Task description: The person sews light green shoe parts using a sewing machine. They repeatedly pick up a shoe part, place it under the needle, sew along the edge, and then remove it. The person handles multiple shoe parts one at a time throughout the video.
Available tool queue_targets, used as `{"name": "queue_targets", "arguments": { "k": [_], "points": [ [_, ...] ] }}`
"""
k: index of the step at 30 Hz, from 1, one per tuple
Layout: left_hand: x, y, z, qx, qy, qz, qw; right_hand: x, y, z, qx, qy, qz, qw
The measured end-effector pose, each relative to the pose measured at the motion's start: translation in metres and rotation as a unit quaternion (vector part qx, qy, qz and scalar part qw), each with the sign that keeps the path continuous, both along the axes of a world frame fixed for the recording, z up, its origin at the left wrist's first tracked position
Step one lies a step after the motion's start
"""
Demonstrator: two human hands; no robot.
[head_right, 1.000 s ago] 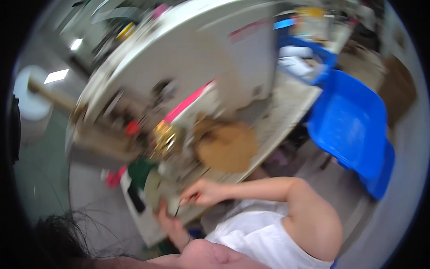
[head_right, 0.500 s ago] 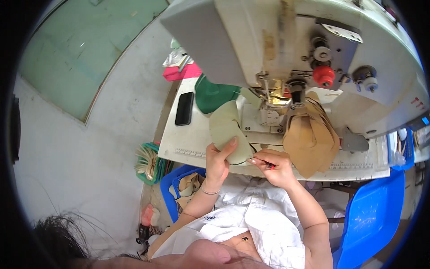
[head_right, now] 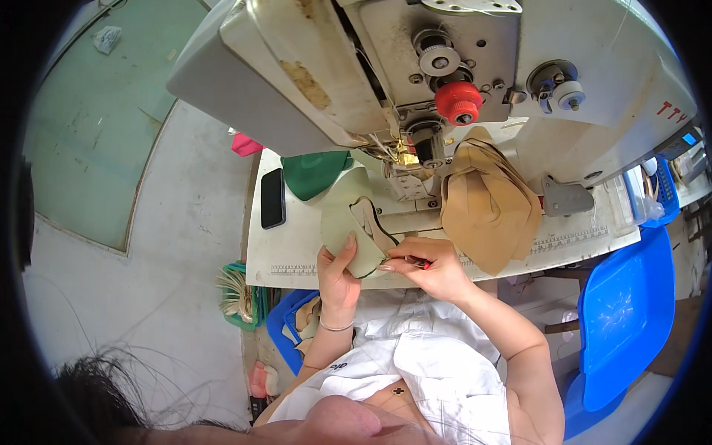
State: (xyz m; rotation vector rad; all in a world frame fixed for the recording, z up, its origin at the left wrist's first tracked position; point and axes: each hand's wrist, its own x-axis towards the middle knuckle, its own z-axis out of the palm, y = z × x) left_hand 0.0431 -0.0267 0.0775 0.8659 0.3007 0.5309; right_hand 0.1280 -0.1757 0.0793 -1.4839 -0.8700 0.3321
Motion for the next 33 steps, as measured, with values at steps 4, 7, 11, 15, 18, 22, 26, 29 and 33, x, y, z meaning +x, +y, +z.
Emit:
{"name": "queue_targets", "arguments": {
  "k": [4,7,11,15,18,22,26,29,33],
  "points": [
    [-0.002,-0.002,0.008,-0.055,0.008,-0.018,0.998,-0.001,0.000,0.001,0.011,0.008,0.008,1.000],
    [-0.003,-0.002,0.007,-0.049,0.025,-0.008,0.998,-0.001,0.001,-0.004,0.040,-0.022,0.017,0.999],
    [-0.004,0.002,-0.004,0.030,0.036,0.026,0.999,-0.005,0.001,-0.012,0.080,-0.030,0.007,0.996],
    [0.004,-0.001,0.001,0.057,0.032,0.048,0.997,-0.001,-0.003,-0.001,0.042,-0.037,-0.006,0.998],
    [0.014,-0.004,0.004,0.095,0.023,0.058,0.993,0.005,-0.007,0.003,0.021,-0.035,-0.016,0.999],
    [0.041,-0.005,0.013,0.127,0.040,0.062,0.989,0.018,-0.013,0.006,-0.020,0.013,-0.045,0.999],
    [0.073,-0.007,0.018,0.199,0.041,0.059,0.977,0.032,-0.009,0.000,0.010,0.006,-0.120,0.993],
    [0.090,-0.004,0.022,0.202,0.018,0.057,0.978,0.041,-0.004,-0.002,0.059,0.037,-0.132,0.989],
    [0.101,0.010,0.022,0.168,0.000,0.022,0.986,0.045,0.003,0.002,0.071,0.068,-0.132,0.986]
  ]
}}
